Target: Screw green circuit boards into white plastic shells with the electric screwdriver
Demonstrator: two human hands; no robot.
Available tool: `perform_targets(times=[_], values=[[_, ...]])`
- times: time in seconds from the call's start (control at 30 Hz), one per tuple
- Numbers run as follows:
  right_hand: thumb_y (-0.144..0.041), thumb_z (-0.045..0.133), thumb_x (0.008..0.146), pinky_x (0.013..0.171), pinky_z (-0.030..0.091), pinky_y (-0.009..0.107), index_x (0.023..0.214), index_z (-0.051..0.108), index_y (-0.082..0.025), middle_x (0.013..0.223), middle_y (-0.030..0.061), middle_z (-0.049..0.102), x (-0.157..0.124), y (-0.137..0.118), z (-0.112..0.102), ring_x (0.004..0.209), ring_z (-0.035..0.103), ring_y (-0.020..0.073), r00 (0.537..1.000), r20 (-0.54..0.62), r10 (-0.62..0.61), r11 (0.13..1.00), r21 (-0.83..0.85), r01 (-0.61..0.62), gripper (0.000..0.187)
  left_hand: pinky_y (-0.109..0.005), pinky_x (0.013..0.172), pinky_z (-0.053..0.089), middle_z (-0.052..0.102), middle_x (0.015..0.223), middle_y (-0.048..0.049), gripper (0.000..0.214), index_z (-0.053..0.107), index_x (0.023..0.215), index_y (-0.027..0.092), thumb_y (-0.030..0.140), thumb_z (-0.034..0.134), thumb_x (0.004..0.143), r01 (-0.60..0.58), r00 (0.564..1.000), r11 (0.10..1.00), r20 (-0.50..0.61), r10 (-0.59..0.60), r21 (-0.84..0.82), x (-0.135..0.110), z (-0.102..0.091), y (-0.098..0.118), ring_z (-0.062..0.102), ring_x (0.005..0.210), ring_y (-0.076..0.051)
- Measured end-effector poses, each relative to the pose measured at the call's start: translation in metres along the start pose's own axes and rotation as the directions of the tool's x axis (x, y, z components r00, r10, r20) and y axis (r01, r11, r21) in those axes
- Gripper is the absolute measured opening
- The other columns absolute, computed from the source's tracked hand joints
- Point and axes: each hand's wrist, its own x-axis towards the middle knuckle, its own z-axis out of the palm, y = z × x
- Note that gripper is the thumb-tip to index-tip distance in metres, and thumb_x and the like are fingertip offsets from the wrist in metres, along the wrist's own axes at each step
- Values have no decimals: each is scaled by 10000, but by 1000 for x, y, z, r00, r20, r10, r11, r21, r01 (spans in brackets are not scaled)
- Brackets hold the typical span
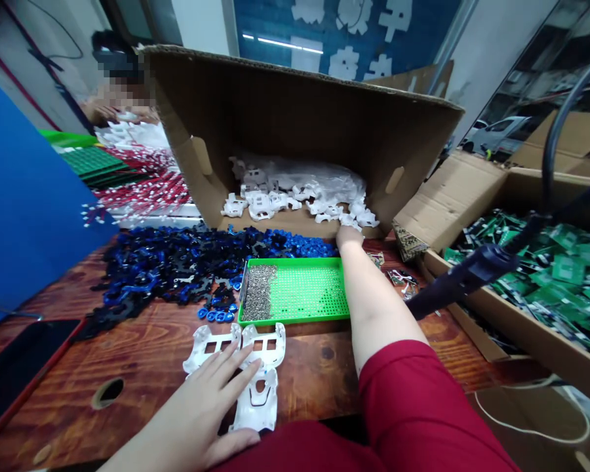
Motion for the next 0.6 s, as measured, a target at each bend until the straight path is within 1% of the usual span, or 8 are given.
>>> perform_targets(times=[0.07,0.2,0.27,0.37,0.43,0.5,0.6], values=[[-329,516,861,824,490,389,1130,517,-135,1129,87,549,2,2,-2,976,564,182,1000,2,7,1000,17,-7,331,-561,980,367,398,1393,-172,818,403,1342,210,713,466,701,11,1000,1000,11,-11,-23,2,-3,2,347,1271,-396],[-331,512,863,835,485,394,1120,525,-138,1129,86,551,-4,4,-14,983,562,183,1000,-26,5,998,67,-3,321,-572,987,352,383,1396,-192,836,439,1317,173,712,496,681,24,997,998,81,-19,-56,7,-16,8,340,1274,-399],[-338,506,866,858,471,410,1114,530,-144,1137,83,549,-16,6,-22,1004,553,188,997,-68,-22,994,107,29,316,-576,988,346,373,1403,-191,823,452,1307,164,698,511,683,25,996,998,84,-19,-64,10,-21,9,324,1281,-403],[-333,506,861,917,424,447,1109,542,-160,1154,82,554,-43,16,-30,1059,532,206,986,-143,-90,972,202,118,305,-570,1001,332,376,1407,-175,796,449,1307,154,665,523,701,29,995,997,99,-21,-73,11,-23,9,307,1291,-396],[-313,524,840,945,403,435,1115,555,-183,1152,85,576,-61,26,-32,1077,531,223,977,-175,-122,941,291,170,306,-562,1015,316,378,1409,-167,797,433,1318,154,656,524,707,31,993,997,114,-22,-73,10,-23,8,295,1299,-389],[-300,536,816,933,421,391,1130,559,-187,1140,92,599,-73,36,-30,1060,552,230,973,-186,-134,894,401,200,335,-553,1030,298,368,1417,-157,797,420,1327,164,659,517,710,26,992,997,126,-17,-67,10,-23,8,281,1308,-380],[-296,462,844,829,493,339,1199,500,-117,1127,127,609,-83,46,-22,968,607,209,976,-166,-140,788,578,211,400,-541,1044,280,346,1429,-157,810,397,1341,154,666,492,721,20,990,999,144,-14,-45,9,-23,8,278,1312,-371]])
